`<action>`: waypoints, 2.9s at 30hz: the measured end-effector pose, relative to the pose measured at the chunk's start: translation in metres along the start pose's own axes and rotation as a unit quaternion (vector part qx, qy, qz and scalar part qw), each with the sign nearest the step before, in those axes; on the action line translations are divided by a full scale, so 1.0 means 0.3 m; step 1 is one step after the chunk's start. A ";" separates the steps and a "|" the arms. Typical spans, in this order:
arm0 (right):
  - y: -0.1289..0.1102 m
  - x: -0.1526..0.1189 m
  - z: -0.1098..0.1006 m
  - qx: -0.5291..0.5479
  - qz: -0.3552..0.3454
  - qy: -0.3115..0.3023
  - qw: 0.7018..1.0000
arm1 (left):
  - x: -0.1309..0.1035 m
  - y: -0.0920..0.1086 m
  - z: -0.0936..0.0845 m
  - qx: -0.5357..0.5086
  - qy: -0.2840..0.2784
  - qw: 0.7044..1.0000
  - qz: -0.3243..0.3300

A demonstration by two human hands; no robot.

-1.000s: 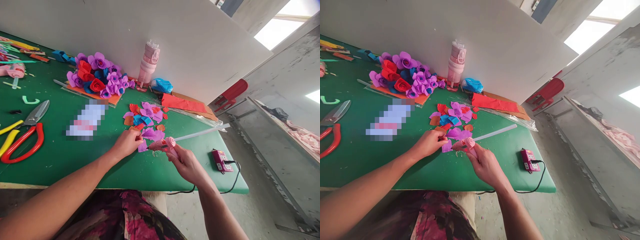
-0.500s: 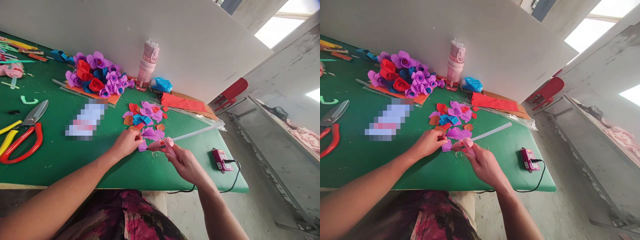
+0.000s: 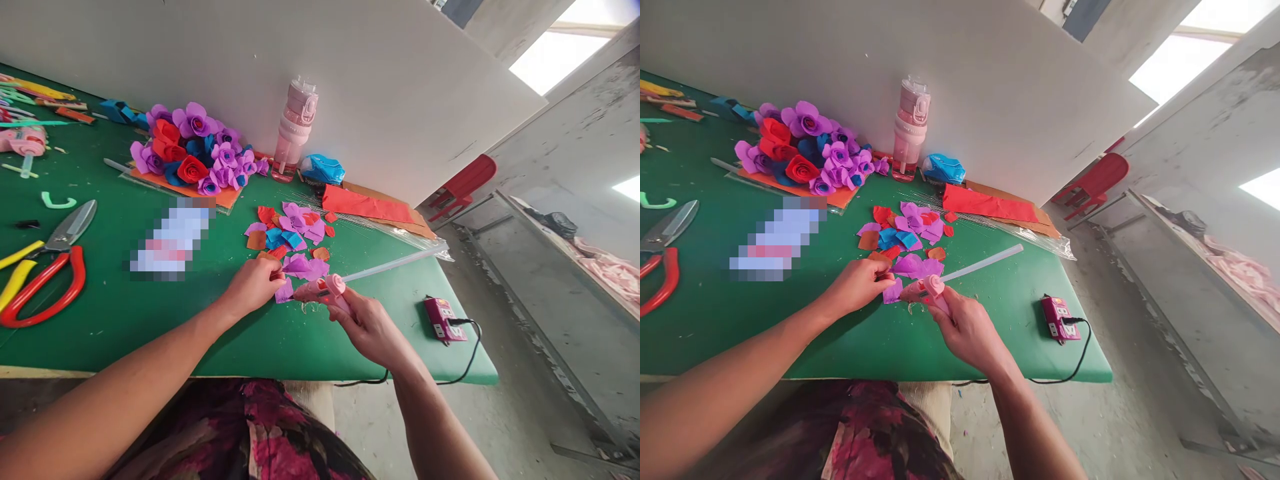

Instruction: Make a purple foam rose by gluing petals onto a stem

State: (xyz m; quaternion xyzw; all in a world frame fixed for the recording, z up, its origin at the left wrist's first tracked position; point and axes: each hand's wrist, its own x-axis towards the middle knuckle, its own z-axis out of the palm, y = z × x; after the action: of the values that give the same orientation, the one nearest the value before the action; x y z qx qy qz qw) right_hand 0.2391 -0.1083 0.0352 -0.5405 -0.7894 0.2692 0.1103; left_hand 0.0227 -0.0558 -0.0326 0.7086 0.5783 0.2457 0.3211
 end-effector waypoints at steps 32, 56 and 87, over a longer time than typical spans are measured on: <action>-0.005 -0.007 0.005 -0.044 -0.011 0.005 0.999 | 0.001 -0.003 0.001 0.009 0.002 1.000 0.014; -0.012 -0.010 0.003 -0.059 -0.012 0.009 0.998 | 0.002 -0.004 0.002 0.016 0.003 1.000 0.013; -0.002 -0.006 0.016 -0.018 -0.004 0.019 1.000 | 0.002 -0.006 0.003 0.015 0.011 1.000 0.020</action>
State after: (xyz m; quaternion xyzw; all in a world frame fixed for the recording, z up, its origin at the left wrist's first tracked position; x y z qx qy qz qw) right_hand 0.2370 -0.1117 0.0318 -0.5445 -0.7941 0.2440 0.1161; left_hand 0.0224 -0.0551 -0.0344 0.7223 0.5707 0.2511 0.2992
